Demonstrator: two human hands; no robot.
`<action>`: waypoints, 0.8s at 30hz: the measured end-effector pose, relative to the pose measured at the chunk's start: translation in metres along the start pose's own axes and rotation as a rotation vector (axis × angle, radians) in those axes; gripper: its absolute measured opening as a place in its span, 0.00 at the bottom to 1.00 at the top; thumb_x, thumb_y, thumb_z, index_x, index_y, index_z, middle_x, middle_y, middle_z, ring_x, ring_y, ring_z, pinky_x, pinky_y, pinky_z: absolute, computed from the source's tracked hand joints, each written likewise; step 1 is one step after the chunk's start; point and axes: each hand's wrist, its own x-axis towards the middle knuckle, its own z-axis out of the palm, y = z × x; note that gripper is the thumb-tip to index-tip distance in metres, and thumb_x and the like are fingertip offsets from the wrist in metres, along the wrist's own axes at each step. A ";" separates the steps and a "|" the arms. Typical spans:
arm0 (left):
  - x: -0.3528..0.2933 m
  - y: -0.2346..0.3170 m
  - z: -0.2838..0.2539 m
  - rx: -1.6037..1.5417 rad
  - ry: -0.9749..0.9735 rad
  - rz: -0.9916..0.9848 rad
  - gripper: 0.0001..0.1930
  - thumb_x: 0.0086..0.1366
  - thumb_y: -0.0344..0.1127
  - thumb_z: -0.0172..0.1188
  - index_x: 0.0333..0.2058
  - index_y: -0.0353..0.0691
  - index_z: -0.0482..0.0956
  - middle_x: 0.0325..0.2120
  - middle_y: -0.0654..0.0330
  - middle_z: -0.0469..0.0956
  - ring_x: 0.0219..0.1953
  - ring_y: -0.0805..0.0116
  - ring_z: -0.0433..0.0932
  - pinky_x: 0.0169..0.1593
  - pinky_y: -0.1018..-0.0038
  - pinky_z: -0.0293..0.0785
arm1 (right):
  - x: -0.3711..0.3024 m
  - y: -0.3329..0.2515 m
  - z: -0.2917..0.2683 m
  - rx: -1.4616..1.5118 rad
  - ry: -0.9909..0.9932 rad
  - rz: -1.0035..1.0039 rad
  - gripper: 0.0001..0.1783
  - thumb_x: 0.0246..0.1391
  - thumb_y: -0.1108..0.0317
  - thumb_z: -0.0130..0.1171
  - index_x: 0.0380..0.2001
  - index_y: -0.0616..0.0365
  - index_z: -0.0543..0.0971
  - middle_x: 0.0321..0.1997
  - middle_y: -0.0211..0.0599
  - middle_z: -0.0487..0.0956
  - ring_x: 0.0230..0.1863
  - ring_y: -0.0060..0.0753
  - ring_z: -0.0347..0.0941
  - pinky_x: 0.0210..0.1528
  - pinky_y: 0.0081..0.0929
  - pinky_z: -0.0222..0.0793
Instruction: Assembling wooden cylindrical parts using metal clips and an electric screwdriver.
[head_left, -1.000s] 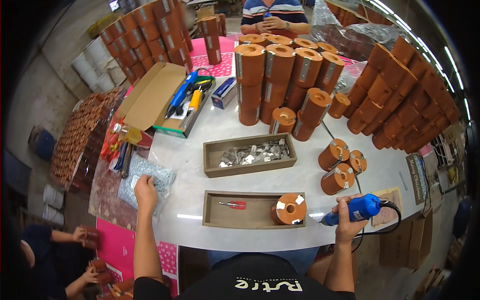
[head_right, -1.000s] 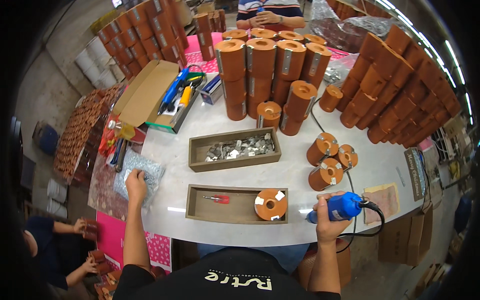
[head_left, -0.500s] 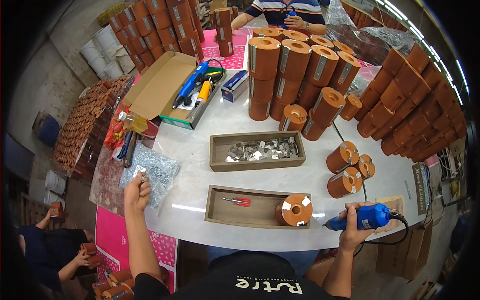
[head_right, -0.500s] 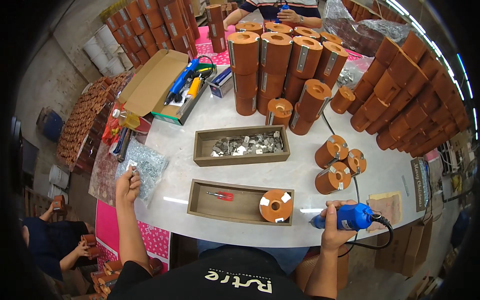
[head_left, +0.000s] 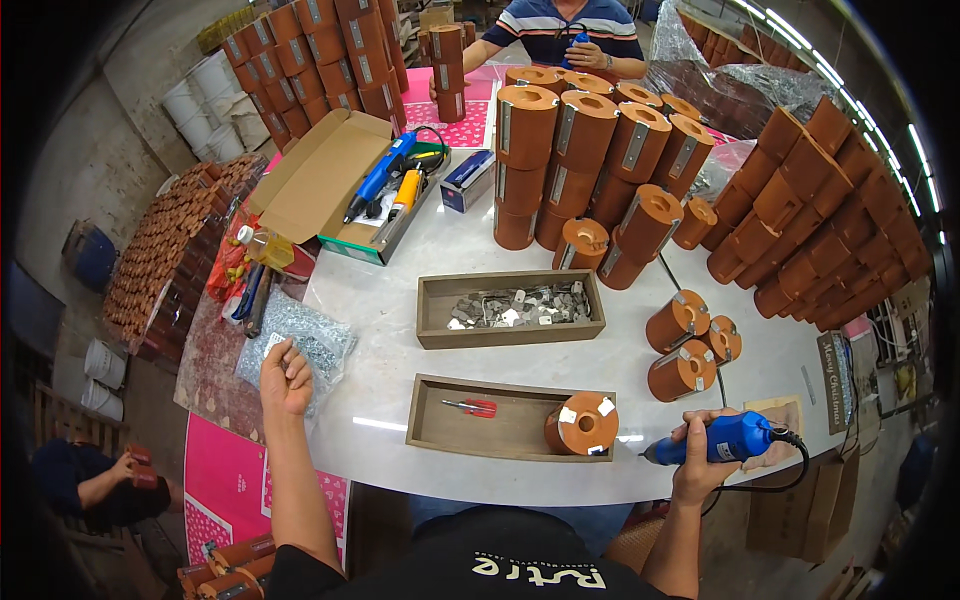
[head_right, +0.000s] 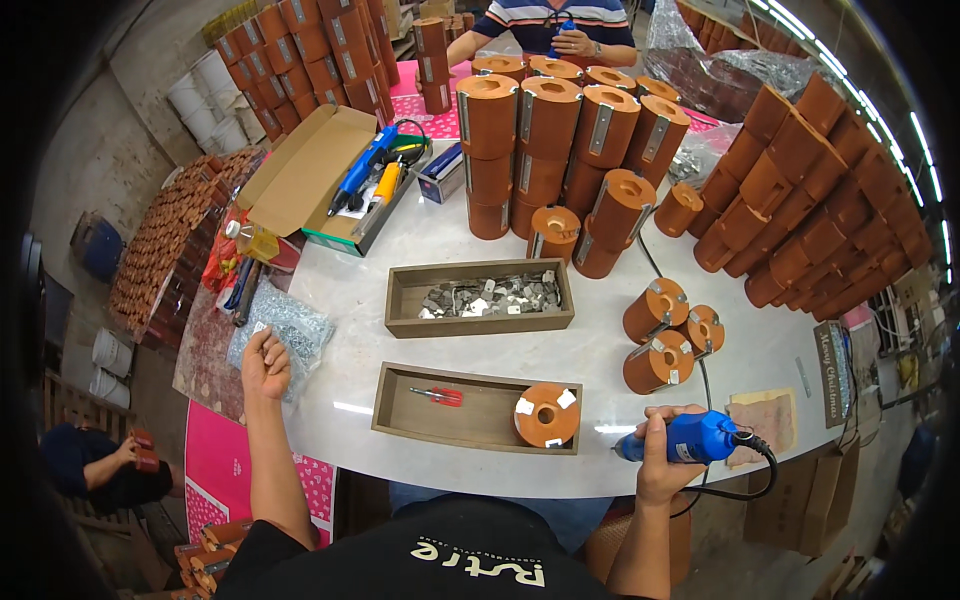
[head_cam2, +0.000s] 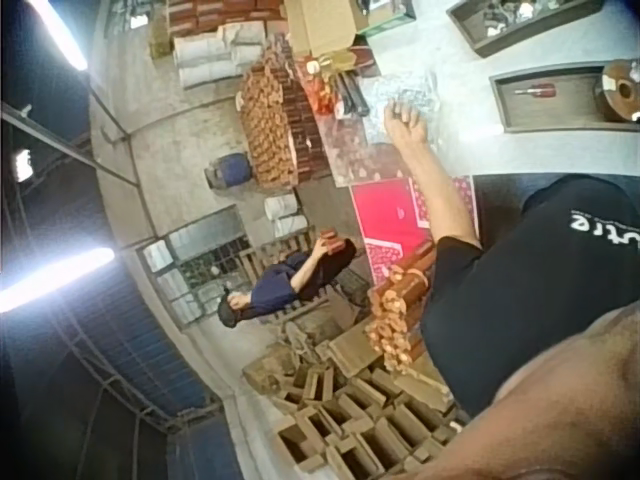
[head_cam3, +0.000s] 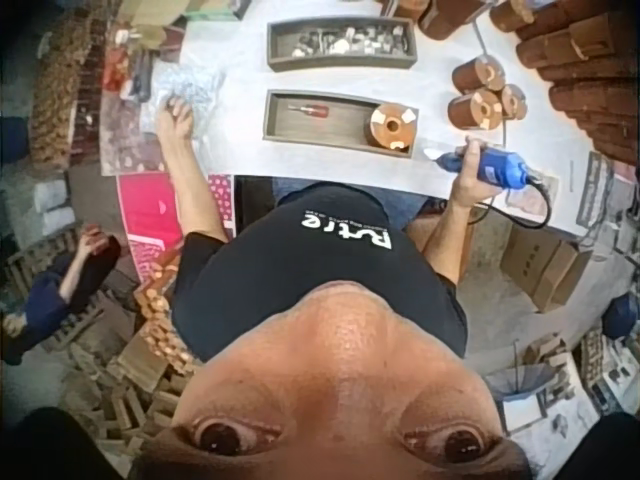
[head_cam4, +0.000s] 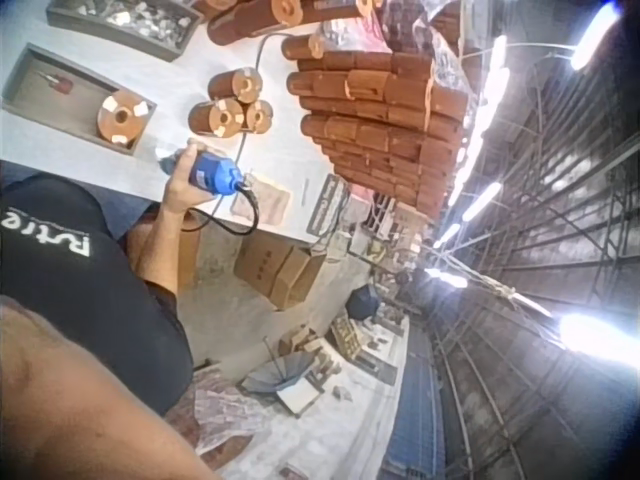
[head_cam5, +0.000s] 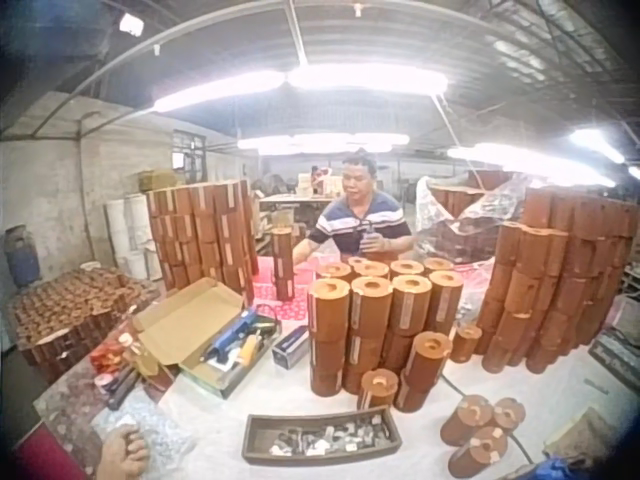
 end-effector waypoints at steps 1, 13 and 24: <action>-0.002 0.002 -0.002 0.020 0.020 0.018 0.11 0.67 0.34 0.58 0.27 0.45 0.66 0.19 0.67 0.66 0.12 0.80 0.58 0.10 0.82 0.50 | 0.001 0.001 -0.001 -0.009 -0.012 -0.006 0.13 0.55 0.77 0.59 0.41 0.62 0.68 0.30 0.42 0.77 0.22 0.25 0.73 0.28 0.23 0.73; -0.039 -0.055 0.097 0.229 -0.165 -0.005 0.20 0.70 0.47 0.55 0.21 0.45 0.67 0.17 0.65 0.66 0.15 0.78 0.61 0.14 0.83 0.49 | 0.000 0.003 -0.003 -0.007 -0.016 -0.005 0.13 0.54 0.77 0.58 0.41 0.61 0.67 0.30 0.41 0.77 0.22 0.26 0.73 0.29 0.23 0.72; -0.025 -0.214 0.217 1.789 -0.710 0.517 0.17 0.67 0.45 0.55 0.49 0.44 0.80 0.37 0.47 0.83 0.42 0.51 0.81 0.44 0.59 0.75 | -0.002 0.000 -0.011 0.066 0.060 0.038 0.15 0.53 0.76 0.58 0.42 0.60 0.65 0.29 0.42 0.75 0.21 0.26 0.71 0.29 0.24 0.73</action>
